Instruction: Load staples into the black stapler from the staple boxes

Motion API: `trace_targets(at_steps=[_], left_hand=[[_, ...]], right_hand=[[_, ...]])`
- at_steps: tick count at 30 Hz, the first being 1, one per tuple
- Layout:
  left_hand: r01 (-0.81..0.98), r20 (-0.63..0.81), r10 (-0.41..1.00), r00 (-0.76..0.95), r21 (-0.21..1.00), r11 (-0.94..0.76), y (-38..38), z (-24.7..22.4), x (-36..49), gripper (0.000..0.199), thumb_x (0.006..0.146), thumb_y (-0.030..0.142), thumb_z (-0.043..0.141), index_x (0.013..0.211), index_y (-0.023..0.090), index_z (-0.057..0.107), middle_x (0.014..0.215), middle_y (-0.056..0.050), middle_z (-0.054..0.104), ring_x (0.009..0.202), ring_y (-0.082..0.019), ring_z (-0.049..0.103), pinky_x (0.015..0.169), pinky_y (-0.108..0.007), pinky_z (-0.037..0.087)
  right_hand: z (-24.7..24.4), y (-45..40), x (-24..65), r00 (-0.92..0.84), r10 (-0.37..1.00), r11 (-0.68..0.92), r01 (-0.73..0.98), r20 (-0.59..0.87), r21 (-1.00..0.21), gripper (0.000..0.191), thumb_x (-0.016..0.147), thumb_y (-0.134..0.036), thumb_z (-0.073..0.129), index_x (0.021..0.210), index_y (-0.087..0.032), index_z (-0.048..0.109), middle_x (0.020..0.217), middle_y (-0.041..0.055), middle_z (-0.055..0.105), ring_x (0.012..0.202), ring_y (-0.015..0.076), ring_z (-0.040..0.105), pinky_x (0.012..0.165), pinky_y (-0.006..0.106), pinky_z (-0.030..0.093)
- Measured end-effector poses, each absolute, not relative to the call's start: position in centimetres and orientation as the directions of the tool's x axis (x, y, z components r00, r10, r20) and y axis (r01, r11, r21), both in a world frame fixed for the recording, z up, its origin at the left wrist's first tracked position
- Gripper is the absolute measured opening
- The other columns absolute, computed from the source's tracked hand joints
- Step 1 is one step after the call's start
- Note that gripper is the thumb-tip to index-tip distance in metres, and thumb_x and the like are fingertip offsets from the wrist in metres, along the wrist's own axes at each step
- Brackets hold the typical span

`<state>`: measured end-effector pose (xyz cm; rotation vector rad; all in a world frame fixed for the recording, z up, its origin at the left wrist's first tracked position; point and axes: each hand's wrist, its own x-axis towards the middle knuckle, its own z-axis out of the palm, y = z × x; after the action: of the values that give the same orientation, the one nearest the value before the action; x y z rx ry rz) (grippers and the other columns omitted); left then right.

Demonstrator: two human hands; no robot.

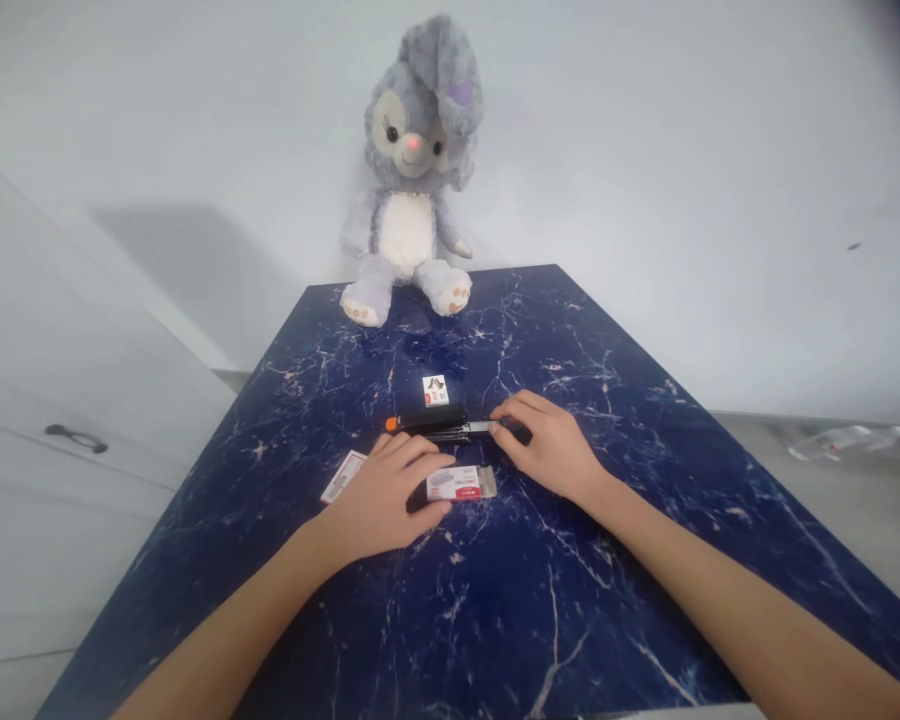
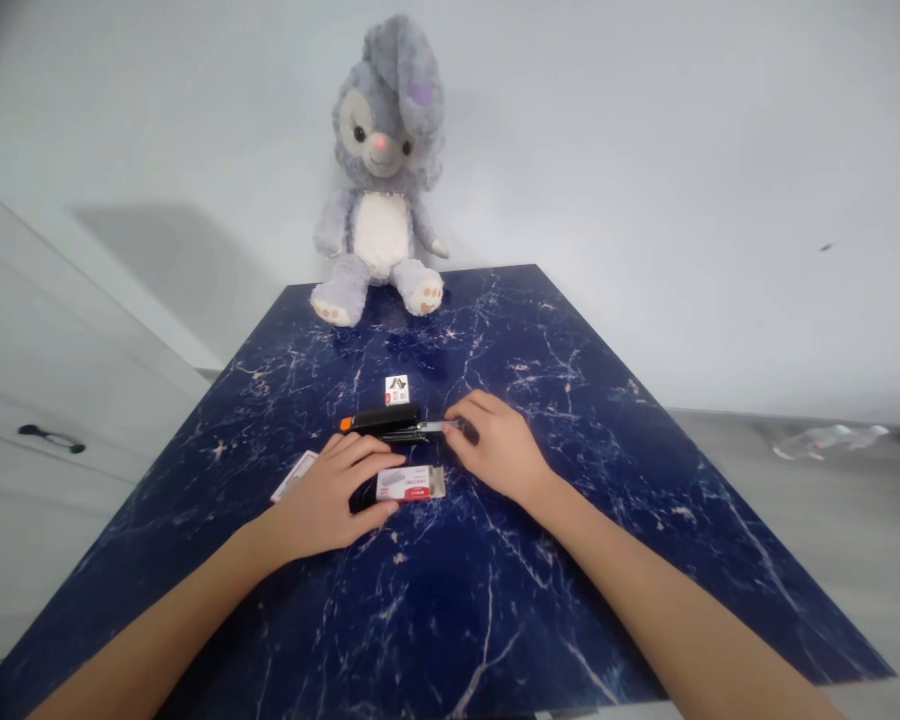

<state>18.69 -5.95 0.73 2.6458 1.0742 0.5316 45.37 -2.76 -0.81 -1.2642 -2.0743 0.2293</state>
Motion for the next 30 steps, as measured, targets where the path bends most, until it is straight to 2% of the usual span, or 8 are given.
trace_targets(at_steps=[3, 6, 10, 14, 16, 19, 25, 30], left_hand=[[0.641, 0.25, 0.716, 0.652, 0.322, -0.697, -5.8, 1.2, 18.2, 0.047, 0.084, 0.038, 0.068, 0.129, 0.025, 0.059, 0.122, -0.008, 0.063, 0.11, -0.028, 0.056, 0.099, -0.046, 0.038], [0.629, 0.218, 0.692, 0.689, 0.297, -0.719, -5.6, 1.3, 18.1, 0.042, 0.085, 0.04, 0.068, 0.125, 0.026, 0.062, 0.114, -0.006, 0.067, 0.104, -0.026, 0.058, 0.097, -0.046, 0.038], [0.61, 0.283, 0.66, 0.696, 0.252, -0.751, -5.3, 0.9, 18.2, 0.027, 0.09, 0.031, 0.064, 0.116, 0.026, 0.066, 0.104, -0.004, 0.069, 0.097, -0.022, 0.06, 0.089, -0.041, 0.041], [0.633, 0.48, 0.624, 0.617, 0.17, -0.756, -5.0, 0.5, 18.0, 0.029, 0.089, 0.03, 0.067, 0.117, 0.022, 0.064, 0.107, -0.007, 0.068, 0.095, -0.022, 0.061, 0.085, -0.04, 0.044], [0.644, 0.566, 0.593, 0.572, 0.137, -0.752, -4.9, 0.3, 17.9, 0.031, 0.088, 0.031, 0.07, 0.116, 0.02, 0.064, 0.107, -0.008, 0.068, 0.092, -0.022, 0.061, 0.084, -0.04, 0.046], [0.64, 0.643, 0.552, 0.531, 0.123, -0.759, -5.1, 0.2, 17.8, 0.036, 0.085, 0.03, 0.074, 0.117, 0.02, 0.063, 0.107, -0.009, 0.068, 0.092, -0.022, 0.061, 0.084, -0.039, 0.048], [0.659, 0.638, 0.583, 0.504, 0.152, -0.737, -5.1, -0.1, 17.9, 0.036, 0.085, 0.029, 0.073, 0.119, 0.022, 0.063, 0.111, -0.009, 0.067, 0.097, -0.023, 0.061, 0.088, -0.04, 0.05], [0.678, 0.596, 0.61, 0.522, 0.144, -0.721, -4.8, 0.1, 18.0, 0.031, 0.086, 0.03, 0.071, 0.116, 0.021, 0.065, 0.107, -0.009, 0.068, 0.096, -0.023, 0.059, 0.091, -0.041, 0.05]], right_hand=[[-0.3, -3.0, 45.6, -0.304, 0.838, 0.509, 0.734, 0.453, -0.449, 0.02, 0.095, -0.028, 0.054, 0.08, -0.021, 0.064, 0.077, 0.0023, 0.066, 0.071, 0.0171, 0.06, 0.069, 0.031, 0.045], [0.5, -3.5, 45.7, -0.5, 0.799, 0.601, 0.684, 0.333, -0.415, 0.029, 0.095, -0.032, 0.054, 0.069, -0.021, 0.06, 0.062, -0.0003, 0.061, 0.057, 0.0138, 0.054, 0.059, 0.029, 0.038], [1.3, -4.6, 45.1, -0.637, 0.747, 0.634, 0.593, 0.192, -0.497, 0.013, 0.091, -0.032, 0.061, 0.083, -0.022, 0.064, 0.064, -0.0026, 0.067, 0.056, 0.0132, 0.059, 0.058, 0.026, 0.038], [1.3, -5.0, 44.3, -0.476, 0.852, 0.468, 0.512, 0.216, -0.72, 0.009, 0.095, -0.031, 0.056, 0.097, -0.024, 0.061, 0.078, -0.0027, 0.073, 0.062, 0.0127, 0.064, 0.063, 0.025, 0.045], [1.2, -4.9, 44.1, -0.379, 0.901, 0.375, 0.44, 0.21, -0.816, 0.011, 0.095, -0.034, 0.056, 0.097, -0.024, 0.061, 0.084, -0.0017, 0.074, 0.065, 0.0131, 0.064, 0.063, 0.025, 0.047], [0.9, -4.8, 43.9, -0.346, 0.927, 0.262, 0.327, 0.143, -0.908, 0.015, 0.092, -0.038, 0.061, 0.094, -0.024, 0.063, 0.088, -0.0004, 0.074, 0.069, 0.0143, 0.065, 0.064, 0.026, 0.049], [0.2, -4.7, 43.4, -0.248, 0.968, 0.093, 0.222, 0.036, -0.971, 0.02, 0.089, -0.042, 0.066, 0.091, -0.022, 0.066, 0.074, -0.0012, 0.073, 0.069, 0.0151, 0.065, 0.071, 0.028, 0.05], [0.0, -4.8, 43.1, -0.214, 0.974, 0.125, 0.24, 0.074, -0.963, 0.023, 0.092, -0.044, 0.063, 0.093, -0.022, 0.068, 0.071, -0.0023, 0.071, 0.067, 0.0148, 0.066, 0.068, 0.027, 0.05]])
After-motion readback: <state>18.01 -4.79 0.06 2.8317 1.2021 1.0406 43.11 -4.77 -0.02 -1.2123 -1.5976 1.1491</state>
